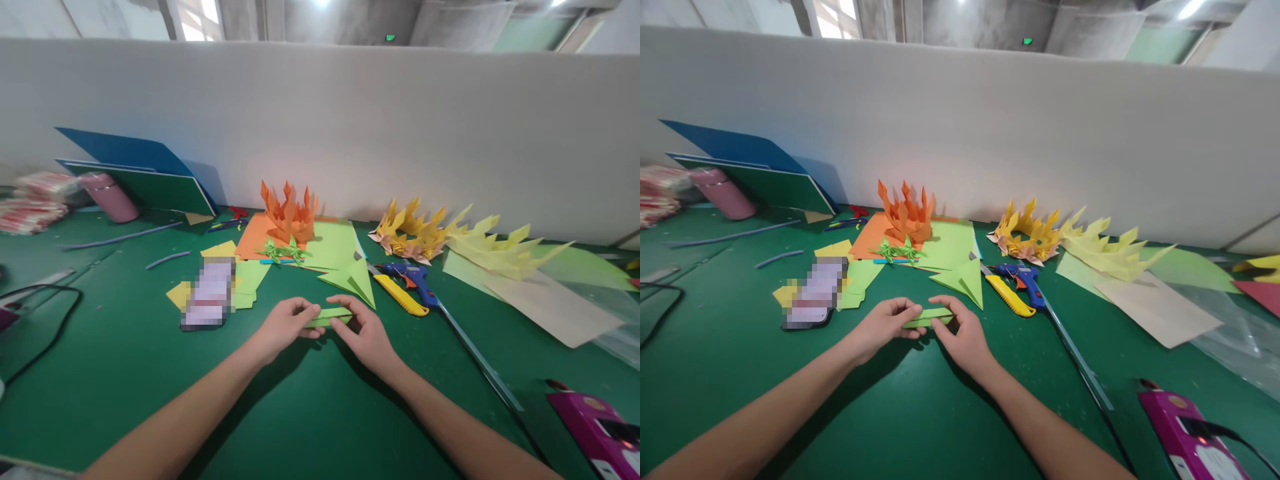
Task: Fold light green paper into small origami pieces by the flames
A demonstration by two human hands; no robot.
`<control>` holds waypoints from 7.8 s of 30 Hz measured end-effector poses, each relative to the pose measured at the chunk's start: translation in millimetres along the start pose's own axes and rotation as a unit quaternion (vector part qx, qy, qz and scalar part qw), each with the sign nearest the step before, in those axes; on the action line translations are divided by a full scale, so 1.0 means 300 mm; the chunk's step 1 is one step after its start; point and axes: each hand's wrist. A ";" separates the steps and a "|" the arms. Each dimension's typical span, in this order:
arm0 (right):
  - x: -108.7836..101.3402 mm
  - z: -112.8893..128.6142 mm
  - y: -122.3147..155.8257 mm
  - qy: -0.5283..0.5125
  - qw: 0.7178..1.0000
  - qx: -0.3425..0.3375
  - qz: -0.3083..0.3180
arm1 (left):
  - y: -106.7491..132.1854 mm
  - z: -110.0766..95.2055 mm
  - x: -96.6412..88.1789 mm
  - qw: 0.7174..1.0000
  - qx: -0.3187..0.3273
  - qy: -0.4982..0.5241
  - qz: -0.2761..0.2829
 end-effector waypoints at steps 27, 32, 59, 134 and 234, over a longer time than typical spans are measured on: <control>0.029 0.029 0.044 0.008 1.000 -0.024 -0.002 | 0.057 0.037 -0.009 0.998 0.005 0.045 0.034; 0.030 0.031 0.041 0.013 1.000 -0.019 -0.015 | 0.056 0.040 -0.002 0.999 0.018 0.030 0.026; 0.036 0.027 0.039 -0.019 0.999 0.032 0.005 | 0.063 0.053 0.033 0.999 0.021 0.042 0.007; 0.021 0.019 0.035 0.093 0.987 -0.125 -0.046 | 0.057 0.056 0.032 0.992 0.055 0.094 -0.061; 0.031 0.053 0.090 0.496 0.821 -0.271 -0.078 | 0.048 0.072 0.031 0.984 0.093 0.113 -0.105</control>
Point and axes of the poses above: each hand's wrist, its own y-axis away from the middle knuckle, its own x-axis out of the palm, z = x × y, and after that the axes turned 12 degrees about x, right-handed
